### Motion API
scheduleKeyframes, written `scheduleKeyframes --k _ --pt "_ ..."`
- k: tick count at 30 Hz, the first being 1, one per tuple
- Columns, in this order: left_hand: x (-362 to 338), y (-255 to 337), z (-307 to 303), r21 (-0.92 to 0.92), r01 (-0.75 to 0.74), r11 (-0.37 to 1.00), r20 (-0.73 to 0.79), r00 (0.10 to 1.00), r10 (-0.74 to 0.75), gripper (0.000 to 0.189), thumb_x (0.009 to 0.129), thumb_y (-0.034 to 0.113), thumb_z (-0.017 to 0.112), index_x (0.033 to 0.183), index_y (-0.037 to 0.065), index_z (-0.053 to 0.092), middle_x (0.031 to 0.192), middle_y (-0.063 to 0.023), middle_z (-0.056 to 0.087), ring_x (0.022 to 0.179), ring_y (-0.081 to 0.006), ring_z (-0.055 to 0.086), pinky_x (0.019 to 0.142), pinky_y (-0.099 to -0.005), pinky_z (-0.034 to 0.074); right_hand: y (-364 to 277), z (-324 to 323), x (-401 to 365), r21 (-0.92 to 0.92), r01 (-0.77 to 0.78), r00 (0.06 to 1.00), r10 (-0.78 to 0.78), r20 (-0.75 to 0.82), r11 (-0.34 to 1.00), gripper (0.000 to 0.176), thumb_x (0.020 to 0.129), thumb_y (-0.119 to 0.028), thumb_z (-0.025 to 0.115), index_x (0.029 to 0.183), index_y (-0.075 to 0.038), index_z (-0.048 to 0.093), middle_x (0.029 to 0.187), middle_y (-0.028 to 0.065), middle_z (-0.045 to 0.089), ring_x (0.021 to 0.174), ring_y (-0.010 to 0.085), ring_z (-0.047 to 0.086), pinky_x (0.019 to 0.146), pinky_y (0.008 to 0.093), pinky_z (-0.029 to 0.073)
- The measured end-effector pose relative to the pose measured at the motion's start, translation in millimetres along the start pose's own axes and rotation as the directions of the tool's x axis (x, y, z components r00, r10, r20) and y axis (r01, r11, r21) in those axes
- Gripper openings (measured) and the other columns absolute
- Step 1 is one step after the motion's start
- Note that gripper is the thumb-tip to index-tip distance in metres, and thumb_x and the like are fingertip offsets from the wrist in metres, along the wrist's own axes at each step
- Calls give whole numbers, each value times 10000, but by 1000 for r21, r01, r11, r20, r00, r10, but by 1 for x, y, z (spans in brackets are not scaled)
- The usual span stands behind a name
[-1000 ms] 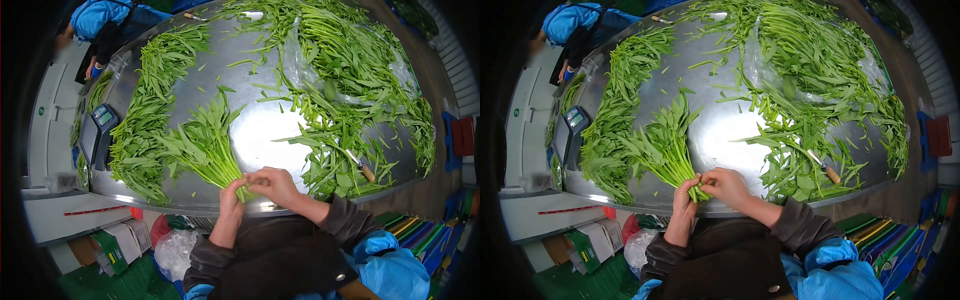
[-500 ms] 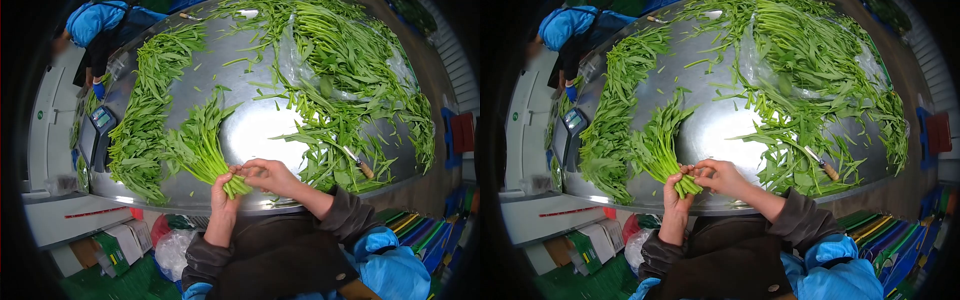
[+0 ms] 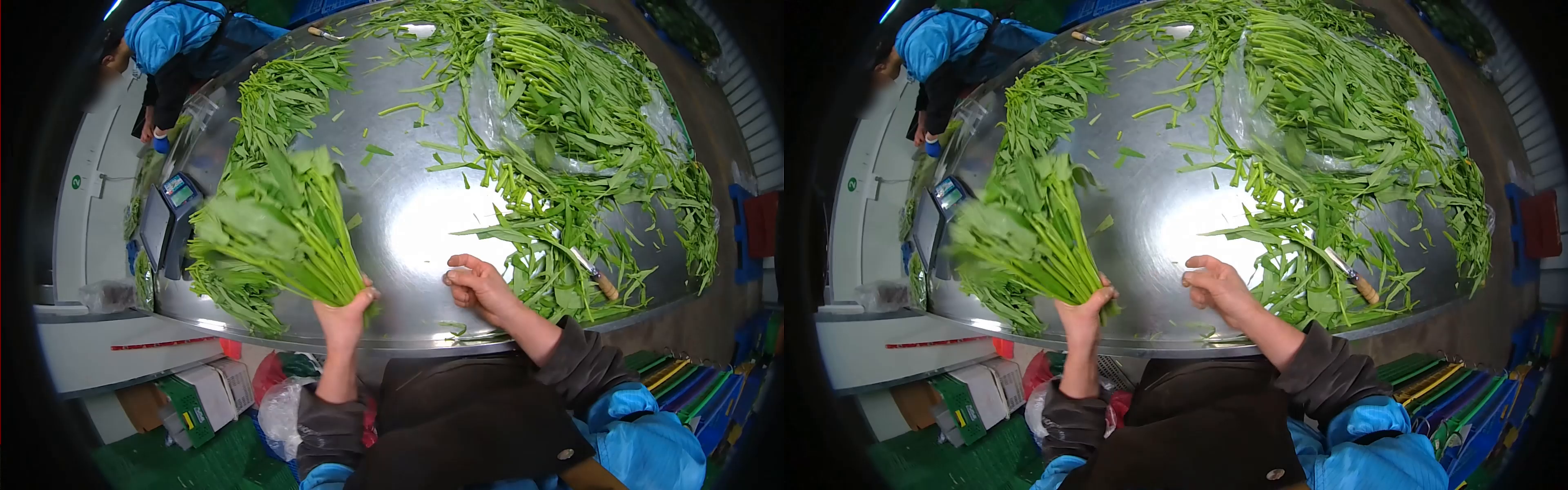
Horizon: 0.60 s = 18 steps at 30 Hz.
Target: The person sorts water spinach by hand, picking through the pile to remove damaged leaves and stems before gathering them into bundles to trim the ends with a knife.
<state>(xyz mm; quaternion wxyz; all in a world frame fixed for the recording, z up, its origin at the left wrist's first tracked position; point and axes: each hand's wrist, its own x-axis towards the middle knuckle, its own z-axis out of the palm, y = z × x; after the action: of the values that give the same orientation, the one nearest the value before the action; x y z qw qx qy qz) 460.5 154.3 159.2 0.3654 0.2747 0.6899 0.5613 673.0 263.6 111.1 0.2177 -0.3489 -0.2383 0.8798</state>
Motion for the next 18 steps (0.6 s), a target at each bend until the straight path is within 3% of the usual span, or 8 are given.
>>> scheduleKeyframes --k 2,3,5,6,8,11,14,18 --pt "10 -29 -46 520 -118 846 30 992 121 376 671 -73 623 1020 42 543 803 -42 592 692 -227 611 665 -388 517 5 -27 5 -277 7 996 -32 -86 961 289 871 -102 630 1124 6 542 778 41 608 544 82 505 492 226 404" --pt "10 -24 -58 516 -115 849 31 993 116 376 671 -73 623 1020 42 543 803 -42 592 692 -227 611 665 -388 517 9 -43 8 -313 30 987 -78 -141 949 302 876 -102 619 1147 10 545 770 30 608 549 77 517 497 223 418" --pt "7 -12 -77 962 -271 35 251 928 275 353 669 -7 659 996 72 551 770 -33 580 669 -226 600 634 -387 477 8 -81 15 -495 32 972 -143 -188 868 361 878 -97 608 1207 18 518 804 24 610 606 83 554 533 224 447" --pt "6 -21 -89 963 -267 41 247 931 270 353 669 -7 659 996 72 551 770 -33 580 669 -226 600 634 -387 477 8 -98 18 -556 83 954 -227 -195 827 387 878 -94 608 1232 23 502 839 29 612 638 87 570 557 222 461" --pt "2 -47 -107 822 -311 -477 430 889 161 279 735 115 626 1002 94 549 759 -36 561 686 -218 599 618 -372 436 1 -118 16 -629 149 928 -327 -177 763 456 873 -77 607 1296 8 461 971 53 611 702 93 600 613 223 492" --pt "-9 -65 -110 766 -319 -558 469 871 146 244 798 169 551 1030 94 545 763 -19 539 682 -185 573 636 -351 416 -18 -119 5 -734 109 908 -367 -201 671 498 867 -54 607 1335 -32 439 1143 98 570 712 101 618 624 235 508" --pt "-12 -64 -107 784 -291 -548 438 885 157 256 791 164 562 1035 91 542 783 -19 543 690 -190 569 639 -365 416 -25 -117 -1 -662 113 913 -341 -226 741 478 877 -49 597 1328 -14 443 1182 121 551 716 113 628 620 240 513" --pt "-13 -68 -107 799 -289 -528 433 885 170 265 791 161 562 1046 90 547 783 -18 541 703 -188 567 650 -364 415 -32 -110 -9 -623 102 901 -338 -274 775 431 906 -75 576 1309 11 449 1102 123 593 687 119 629 591 239 503"
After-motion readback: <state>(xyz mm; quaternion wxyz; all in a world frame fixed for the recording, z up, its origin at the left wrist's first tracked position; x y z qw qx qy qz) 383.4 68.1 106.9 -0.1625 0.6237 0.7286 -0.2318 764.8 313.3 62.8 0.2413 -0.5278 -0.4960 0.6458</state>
